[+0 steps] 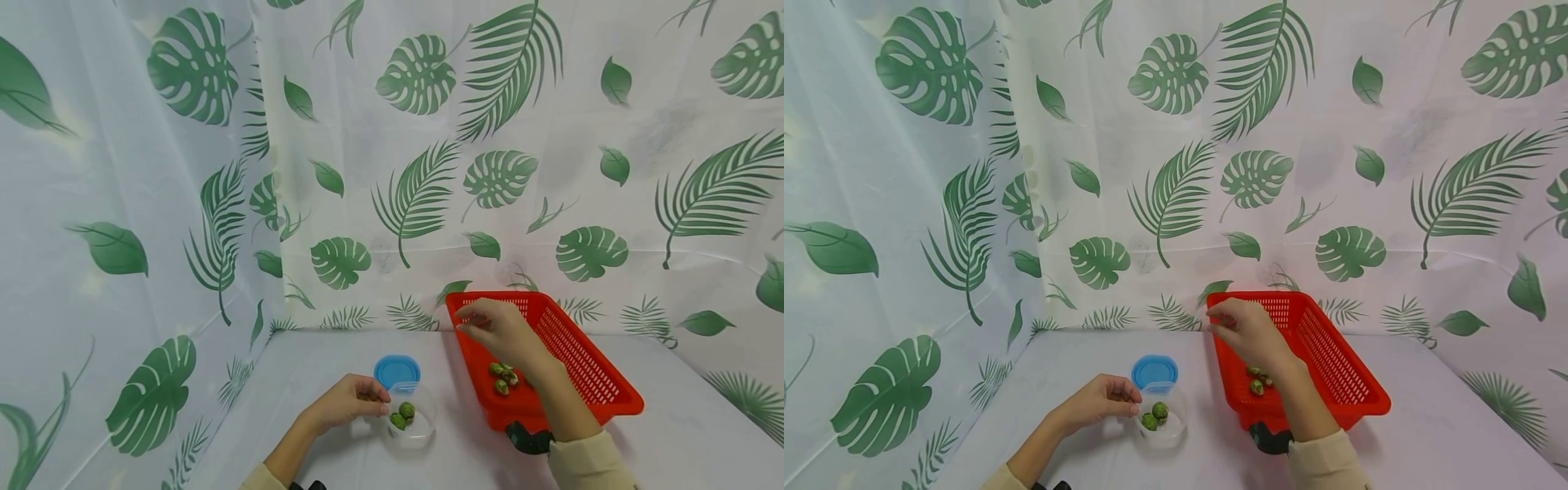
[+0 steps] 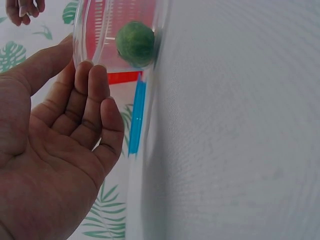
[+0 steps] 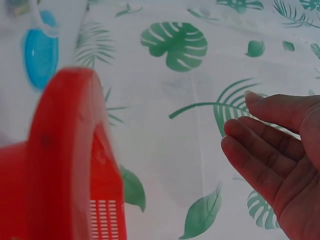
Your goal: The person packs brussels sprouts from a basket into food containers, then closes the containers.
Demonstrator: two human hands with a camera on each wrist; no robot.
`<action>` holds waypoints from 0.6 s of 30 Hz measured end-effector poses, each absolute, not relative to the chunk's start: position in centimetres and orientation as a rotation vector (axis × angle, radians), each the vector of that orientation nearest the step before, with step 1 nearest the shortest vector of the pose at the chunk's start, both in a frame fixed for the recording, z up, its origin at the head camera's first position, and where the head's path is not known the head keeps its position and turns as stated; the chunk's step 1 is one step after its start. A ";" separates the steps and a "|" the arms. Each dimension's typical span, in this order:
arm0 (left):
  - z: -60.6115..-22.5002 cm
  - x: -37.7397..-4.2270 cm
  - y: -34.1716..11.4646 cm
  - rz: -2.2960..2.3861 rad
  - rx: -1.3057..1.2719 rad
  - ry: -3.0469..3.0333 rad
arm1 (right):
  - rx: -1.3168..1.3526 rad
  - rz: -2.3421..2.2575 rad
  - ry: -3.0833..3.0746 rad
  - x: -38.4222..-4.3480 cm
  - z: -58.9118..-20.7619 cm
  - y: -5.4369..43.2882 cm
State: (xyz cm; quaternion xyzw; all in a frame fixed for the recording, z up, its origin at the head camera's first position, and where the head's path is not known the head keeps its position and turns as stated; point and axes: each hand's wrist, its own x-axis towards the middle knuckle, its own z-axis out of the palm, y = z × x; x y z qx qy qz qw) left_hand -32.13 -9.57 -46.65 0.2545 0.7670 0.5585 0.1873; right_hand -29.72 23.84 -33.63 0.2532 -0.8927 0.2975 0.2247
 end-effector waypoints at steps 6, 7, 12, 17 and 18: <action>-46.6 -32.0 -9.6 1.574 0.717 2.163 | 0.665 0.809 -2.510 -30.3 -33.0 24.6; -46.6 -32.1 -9.6 1.574 0.717 2.163 | 0.661 0.803 -2.515 -30.4 -32.9 24.8; -46.7 -32.2 -9.6 1.574 0.717 2.161 | 0.652 0.752 -2.532 -31.0 -32.6 25.7; -46.8 -32.3 -9.6 1.581 0.717 2.147 | 0.651 0.732 -2.550 -31.6 -32.3 26.4; -46.9 -32.3 -9.6 1.581 0.716 2.145 | 0.653 0.729 -2.553 -31.7 -32.3 26.5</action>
